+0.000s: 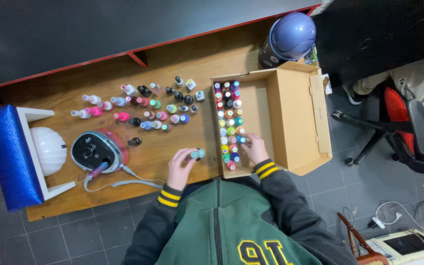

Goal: The person picks up small nail polish bottles from a table and a shelf, then places them one by one into a cardboard box, arranging them in neat rows. The task continues until the box is mostly filled with the bottles.

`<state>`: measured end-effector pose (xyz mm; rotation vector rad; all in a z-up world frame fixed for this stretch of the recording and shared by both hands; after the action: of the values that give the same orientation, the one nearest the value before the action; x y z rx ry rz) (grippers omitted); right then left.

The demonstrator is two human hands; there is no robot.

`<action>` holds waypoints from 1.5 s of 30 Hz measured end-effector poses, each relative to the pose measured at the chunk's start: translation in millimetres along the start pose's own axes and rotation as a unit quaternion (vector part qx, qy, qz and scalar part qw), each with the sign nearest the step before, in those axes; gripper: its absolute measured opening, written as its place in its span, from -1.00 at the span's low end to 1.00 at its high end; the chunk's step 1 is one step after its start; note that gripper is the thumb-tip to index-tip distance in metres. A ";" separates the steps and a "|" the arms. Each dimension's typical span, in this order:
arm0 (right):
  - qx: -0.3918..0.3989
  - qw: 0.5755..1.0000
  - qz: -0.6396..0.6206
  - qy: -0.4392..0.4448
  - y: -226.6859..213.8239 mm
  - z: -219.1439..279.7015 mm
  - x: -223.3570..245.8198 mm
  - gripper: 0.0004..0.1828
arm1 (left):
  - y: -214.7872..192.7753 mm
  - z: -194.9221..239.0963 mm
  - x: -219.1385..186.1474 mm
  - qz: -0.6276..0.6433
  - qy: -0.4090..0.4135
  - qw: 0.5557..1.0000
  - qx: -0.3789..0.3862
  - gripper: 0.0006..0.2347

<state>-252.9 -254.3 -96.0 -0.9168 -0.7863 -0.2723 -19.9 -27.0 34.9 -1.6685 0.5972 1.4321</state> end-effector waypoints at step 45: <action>0.058 0.994 -0.088 -0.003 -43.3 45.8 38.2 -0.65 | 18.4 -7.5 -0.6 -0.006 -0.027 1.000 -0.005 -0.62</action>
<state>-271.4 -239.6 -26.2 -0.7410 -0.8812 -0.3743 -30.4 -43.2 30.2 -1.6331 0.5507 1.4679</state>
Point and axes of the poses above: each hand's wrist, its own z-axis away from the middle knuckle, its own y-axis out of the palm, x = y × z, the point moved 2 cm from there along -z, towards the middle knuckle, and after that the axes turned 8 degrees about y, right-handed, at the moved point
